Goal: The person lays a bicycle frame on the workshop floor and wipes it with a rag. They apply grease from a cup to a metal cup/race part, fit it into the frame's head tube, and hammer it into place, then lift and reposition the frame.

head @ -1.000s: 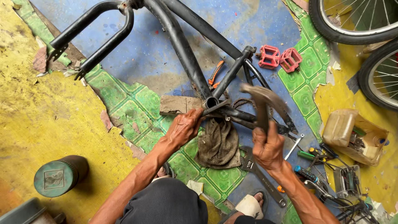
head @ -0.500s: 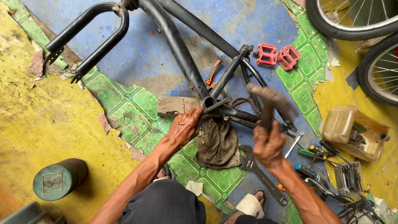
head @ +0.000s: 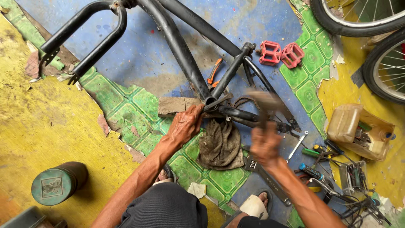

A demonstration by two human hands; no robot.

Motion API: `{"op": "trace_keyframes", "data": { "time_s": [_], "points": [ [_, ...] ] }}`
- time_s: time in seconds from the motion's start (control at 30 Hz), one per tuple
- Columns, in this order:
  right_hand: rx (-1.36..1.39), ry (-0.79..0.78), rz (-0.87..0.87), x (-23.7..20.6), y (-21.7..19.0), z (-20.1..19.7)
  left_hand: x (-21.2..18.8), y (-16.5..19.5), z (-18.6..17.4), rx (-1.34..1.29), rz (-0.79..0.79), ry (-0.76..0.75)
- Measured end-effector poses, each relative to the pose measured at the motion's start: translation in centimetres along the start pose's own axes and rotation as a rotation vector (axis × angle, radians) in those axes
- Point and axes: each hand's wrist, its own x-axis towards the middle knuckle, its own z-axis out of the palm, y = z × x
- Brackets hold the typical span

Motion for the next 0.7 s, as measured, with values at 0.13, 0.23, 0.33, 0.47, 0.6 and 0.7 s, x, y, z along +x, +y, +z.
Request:
{"op": "trace_keyframes", "data": {
  "time_s": [0.13,0.23,0.33,0.47,0.6,0.7],
  "points": [
    [-0.59,-0.206,-0.227,0.8,-1.3,1.0,0.5,0.2,-0.5,0.015,0.044,0.046],
    [-0.449,-0.013,-0.505,0.6,-3.0,-0.4,0.4,0.3,-0.6,-0.032,-0.075,-0.04],
    [-0.312,0.1,-0.589,0.0,-3.8,-0.8,0.5,0.2,-0.7,-0.018,-0.031,0.01],
    [-0.588,-0.076,-0.346,0.4,-3.3,1.9,1.1,-0.1,-1.1,-0.04,-0.06,-0.012],
    [-0.562,-0.174,-0.396,1.2,-3.6,2.3,1.2,-0.1,-1.1,-0.055,-0.052,0.027],
    [-0.502,-0.051,-0.332,0.9,-4.3,0.6,1.1,-0.3,-1.1,-0.042,-0.05,0.012]
  ]
}}
